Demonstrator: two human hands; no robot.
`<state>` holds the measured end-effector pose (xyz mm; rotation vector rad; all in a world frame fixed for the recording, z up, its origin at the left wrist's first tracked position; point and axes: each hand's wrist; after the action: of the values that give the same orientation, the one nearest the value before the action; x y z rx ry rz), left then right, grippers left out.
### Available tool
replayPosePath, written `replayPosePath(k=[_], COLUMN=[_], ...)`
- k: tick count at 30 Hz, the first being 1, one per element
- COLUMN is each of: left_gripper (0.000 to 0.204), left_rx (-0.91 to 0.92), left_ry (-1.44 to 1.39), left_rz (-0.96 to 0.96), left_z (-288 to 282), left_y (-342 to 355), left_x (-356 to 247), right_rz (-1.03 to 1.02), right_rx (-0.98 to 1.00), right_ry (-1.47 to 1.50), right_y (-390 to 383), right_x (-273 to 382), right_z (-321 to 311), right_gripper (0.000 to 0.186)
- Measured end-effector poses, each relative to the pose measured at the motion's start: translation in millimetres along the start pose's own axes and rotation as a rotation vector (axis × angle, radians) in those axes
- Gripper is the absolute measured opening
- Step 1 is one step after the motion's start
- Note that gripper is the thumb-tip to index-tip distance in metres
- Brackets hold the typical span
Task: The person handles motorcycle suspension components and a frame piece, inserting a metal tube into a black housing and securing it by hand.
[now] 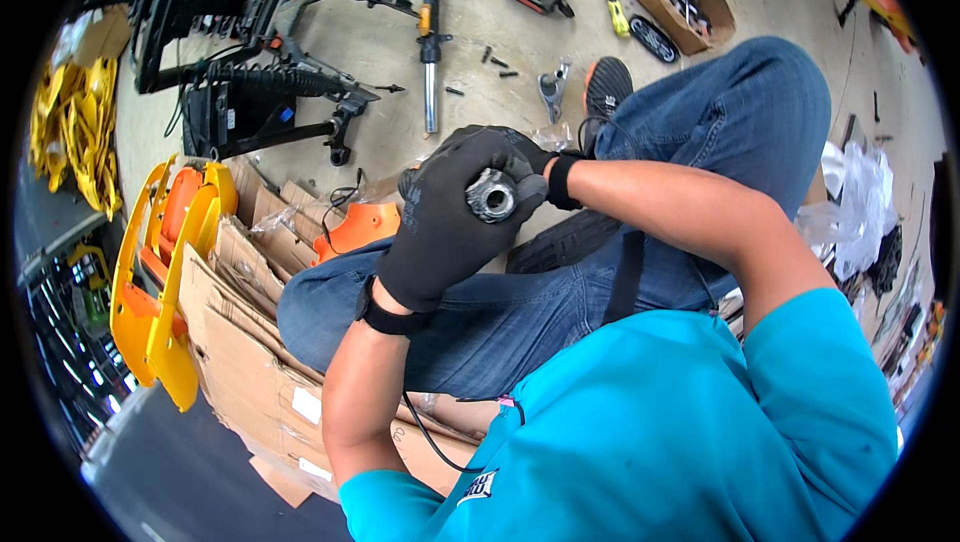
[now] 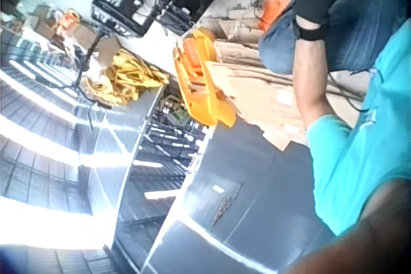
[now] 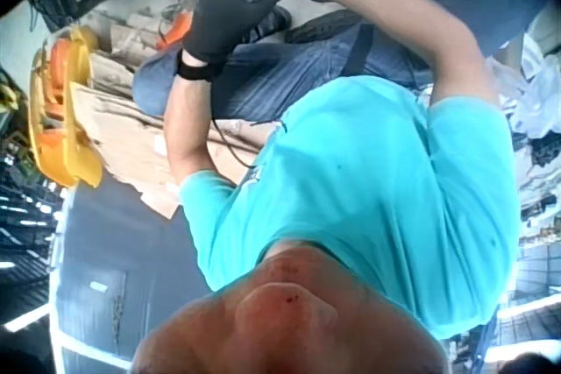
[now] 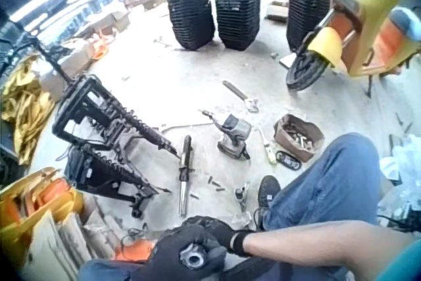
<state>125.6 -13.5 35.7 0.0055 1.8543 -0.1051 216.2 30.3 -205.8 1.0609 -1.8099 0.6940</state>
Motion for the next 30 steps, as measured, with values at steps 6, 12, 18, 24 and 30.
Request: replayPosePath(k=[6,12,18,24,30], left_gripper=[0.020,0.022,0.021,0.020,0.023], left_rx=[0.100,0.129,0.181,0.146,0.136], left_ry=[0.100,0.104,0.254,0.102,0.076], left_rz=[-0.043,-0.029,0.070,-0.027,-0.076], left_z=[9.4,21.3,26.0,21.5,15.7], left_y=[7.4,11.9,16.7,17.4,14.5], left_x=[2.3,-0.1,-2.9,-9.2,-4.8], right_rz=[0.205,-0.111,0.066,-0.124,0.072], right_rx=[0.059,0.055,0.088,-0.067,-0.029], right_ry=[0.363,0.235,0.484,0.470,0.431], right_y=[-6.4,4.9,17.3,4.3,3.1], right_x=[17.2,8.6,-1.1,-11.6,4.7], right_z=[-13.9,-7.5,-1.7,-2.8,-10.4], right_gripper=[0.021,0.019,0.030,0.033,0.035])
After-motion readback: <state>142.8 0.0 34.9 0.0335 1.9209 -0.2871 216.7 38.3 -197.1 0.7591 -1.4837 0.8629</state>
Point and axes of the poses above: each hand's wrist, its own y-axis towards the middle knuckle, its own z-axis out of the palm, x = y × z, and after that the axes turned 10 degrees about -y, right-handed
